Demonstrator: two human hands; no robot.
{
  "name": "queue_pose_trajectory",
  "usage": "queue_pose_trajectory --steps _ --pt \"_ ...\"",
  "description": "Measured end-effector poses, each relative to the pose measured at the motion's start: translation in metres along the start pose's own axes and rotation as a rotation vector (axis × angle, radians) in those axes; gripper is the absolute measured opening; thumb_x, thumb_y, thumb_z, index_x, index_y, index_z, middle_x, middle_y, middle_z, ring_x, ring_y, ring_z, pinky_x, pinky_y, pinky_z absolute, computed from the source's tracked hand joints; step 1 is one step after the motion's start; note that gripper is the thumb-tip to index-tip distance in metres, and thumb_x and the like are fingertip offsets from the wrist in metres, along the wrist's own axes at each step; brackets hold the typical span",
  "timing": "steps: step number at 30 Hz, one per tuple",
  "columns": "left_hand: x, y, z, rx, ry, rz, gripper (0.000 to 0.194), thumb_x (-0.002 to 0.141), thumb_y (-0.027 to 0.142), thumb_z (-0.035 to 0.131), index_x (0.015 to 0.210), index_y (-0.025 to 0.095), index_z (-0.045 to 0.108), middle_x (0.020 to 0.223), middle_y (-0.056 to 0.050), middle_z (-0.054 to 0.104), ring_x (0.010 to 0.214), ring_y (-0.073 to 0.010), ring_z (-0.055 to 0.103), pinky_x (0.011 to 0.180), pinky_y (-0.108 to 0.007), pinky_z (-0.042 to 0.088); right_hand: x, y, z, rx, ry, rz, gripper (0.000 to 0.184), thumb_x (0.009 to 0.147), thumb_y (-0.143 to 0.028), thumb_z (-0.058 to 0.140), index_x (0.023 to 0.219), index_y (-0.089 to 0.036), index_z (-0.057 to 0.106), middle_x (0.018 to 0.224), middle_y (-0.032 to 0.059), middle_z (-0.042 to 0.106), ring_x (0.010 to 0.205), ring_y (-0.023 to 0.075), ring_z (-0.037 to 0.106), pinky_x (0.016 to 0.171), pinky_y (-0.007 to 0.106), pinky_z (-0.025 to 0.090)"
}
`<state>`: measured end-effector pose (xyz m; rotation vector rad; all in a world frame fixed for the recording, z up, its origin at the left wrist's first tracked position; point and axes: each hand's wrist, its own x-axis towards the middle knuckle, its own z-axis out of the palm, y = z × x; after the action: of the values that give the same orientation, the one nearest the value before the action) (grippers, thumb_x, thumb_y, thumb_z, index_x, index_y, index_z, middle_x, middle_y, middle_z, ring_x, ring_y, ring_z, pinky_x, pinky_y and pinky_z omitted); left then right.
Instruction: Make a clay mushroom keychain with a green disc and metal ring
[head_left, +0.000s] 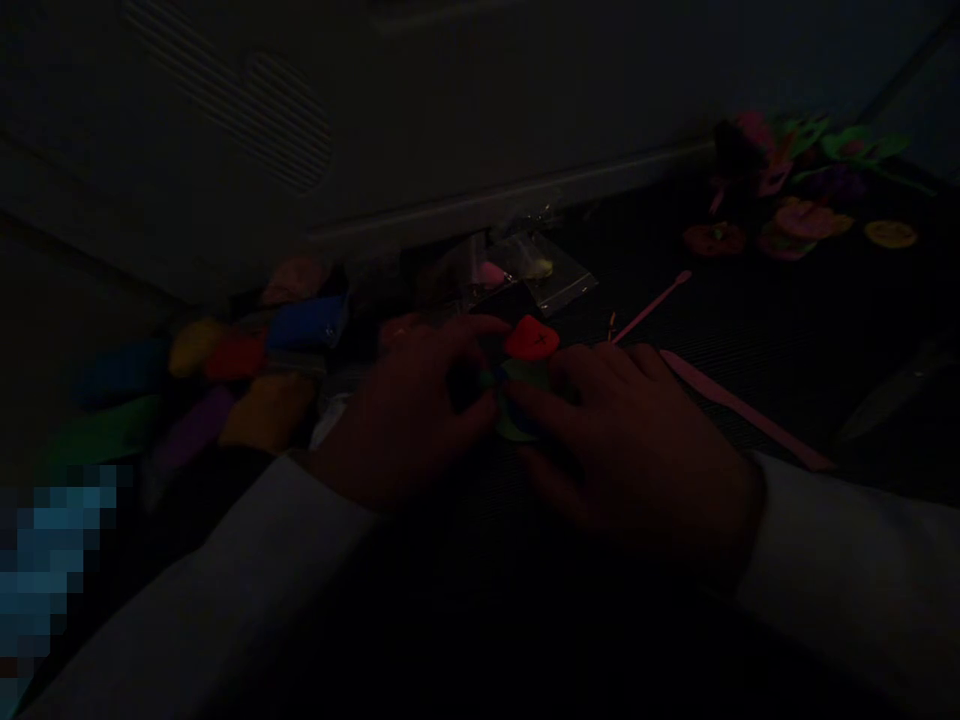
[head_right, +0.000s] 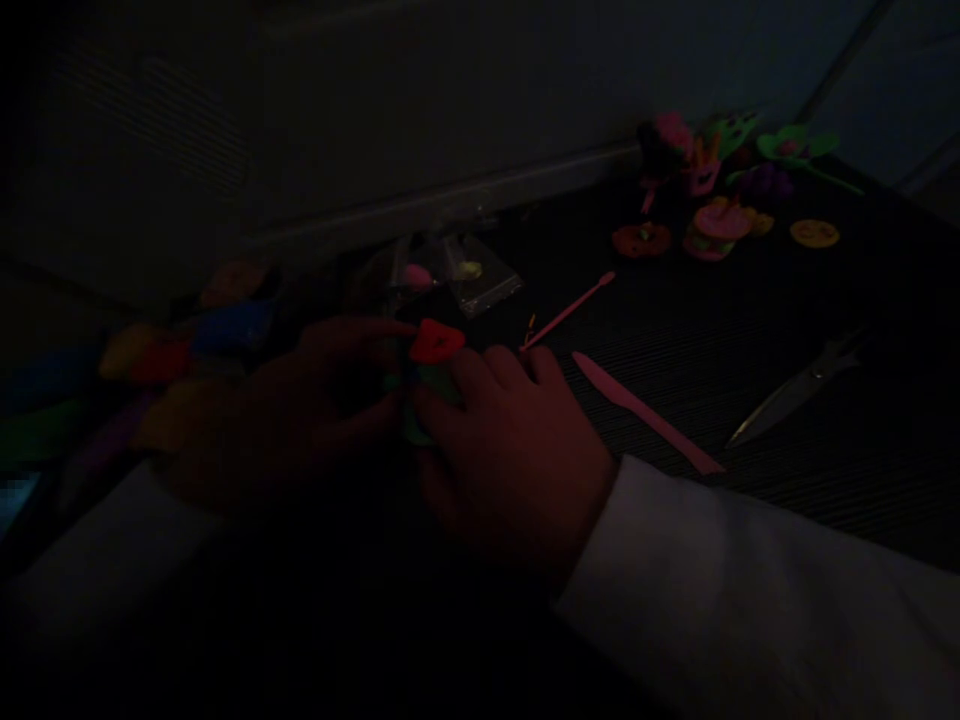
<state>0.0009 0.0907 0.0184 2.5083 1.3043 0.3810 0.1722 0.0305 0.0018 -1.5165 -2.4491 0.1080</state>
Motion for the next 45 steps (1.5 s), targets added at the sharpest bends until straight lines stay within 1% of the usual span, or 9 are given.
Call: queue_pose_trajectory --steps 6,11,16,21,26,29,32,35,45 --pt "-0.001 -0.003 -0.006 -0.057 -0.046 -0.080 0.028 0.074 0.030 0.057 0.100 0.024 0.049 0.090 0.003 0.061 0.083 -0.0164 0.058 0.075 -0.029 0.043 0.001 0.001 -0.001 0.000 -0.003 -0.006 0.039 0.083 -0.037 0.040 0.119 -0.026 0.049 0.110 0.0085 0.050 0.092 0.0260 0.045 0.075 0.042 0.030" --pt "0.000 -0.002 -0.013 0.033 -0.106 -0.075 0.015 0.074 0.030 0.056 0.086 0.022 0.057 0.086 0.002 0.060 0.080 -0.0170 0.057 0.072 -0.028 0.042 0.000 0.001 -0.001 -0.004 -0.004 -0.004 0.039 0.083 -0.036 0.041 0.119 -0.026 0.049 0.109 0.0082 0.050 0.092 0.0261 0.045 0.075 0.042 0.030" --pt "0.000 -0.003 -0.016 0.029 -0.123 -0.054 0.020 0.075 0.035 0.055 0.090 0.023 0.057 0.088 0.002 0.061 0.084 -0.0179 0.058 0.074 -0.029 0.042 0.000 0.000 0.000 -0.010 0.004 -0.016 0.039 0.083 -0.037 0.040 0.119 -0.026 0.049 0.109 0.0082 0.050 0.091 0.0254 0.045 0.075 0.041 0.029" --pt "-0.001 -0.007 -0.021 0.011 -0.190 -0.108 0.026 0.074 0.035 0.051 0.097 0.025 0.058 0.099 0.001 0.060 0.088 -0.0198 0.058 0.075 -0.032 0.043 0.000 0.001 -0.001 -0.010 0.002 -0.021 0.037 0.083 -0.036 0.039 0.117 -0.025 0.050 0.109 0.0082 0.049 0.092 0.0257 0.045 0.075 0.042 0.029" --pt "-0.001 -0.007 -0.024 0.002 -0.167 -0.073 0.023 0.077 0.037 0.050 0.093 0.025 0.060 0.091 0.003 0.063 0.080 -0.0169 0.060 0.070 -0.030 0.044 0.000 0.003 0.000 -0.011 0.007 -0.017 0.036 0.083 -0.036 0.040 0.117 -0.026 0.050 0.109 0.0073 0.050 0.091 0.0253 0.045 0.075 0.042 0.030" --pt "0.000 -0.007 -0.025 -0.019 -0.144 -0.062 0.024 0.077 0.036 0.053 0.096 0.025 0.061 0.093 0.003 0.064 0.081 -0.0158 0.060 0.072 -0.028 0.044 0.000 0.002 0.000 -0.009 0.012 -0.020 0.037 0.083 -0.036 0.040 0.117 -0.026 0.050 0.108 0.0070 0.051 0.090 0.0246 0.046 0.074 0.041 0.029" --pt "0.000 -0.006 -0.026 -0.023 -0.178 -0.050 0.024 0.077 0.037 0.052 0.095 0.026 0.063 0.092 0.003 0.065 0.082 -0.0168 0.060 0.070 -0.028 0.045 0.000 0.002 0.000 -0.020 0.017 -0.019 0.037 0.083 -0.036 0.040 0.117 -0.025 0.050 0.108 0.0073 0.051 0.090 0.0248 0.045 0.074 0.041 0.029" --pt "0.001 -0.006 -0.026 0.007 -0.208 -0.070 0.026 0.076 0.037 0.050 0.094 0.026 0.065 0.096 0.001 0.065 0.084 -0.0182 0.060 0.072 -0.031 0.045 0.000 0.002 0.000 -0.026 0.021 -0.021 0.037 0.083 -0.036 0.040 0.117 -0.025 0.050 0.109 0.0076 0.050 0.090 0.0251 0.045 0.075 0.041 0.029" --pt "0.000 -0.010 -0.022 -0.039 -0.195 -0.036 0.029 0.077 0.039 0.049 0.098 0.024 0.063 0.106 -0.001 0.063 0.097 -0.0202 0.057 0.083 -0.035 0.044 0.001 0.001 0.002 -0.007 0.014 -0.014 0.037 0.083 -0.035 0.041 0.117 -0.024 0.050 0.111 0.0084 0.051 0.090 0.0255 0.045 0.074 0.041 0.028"
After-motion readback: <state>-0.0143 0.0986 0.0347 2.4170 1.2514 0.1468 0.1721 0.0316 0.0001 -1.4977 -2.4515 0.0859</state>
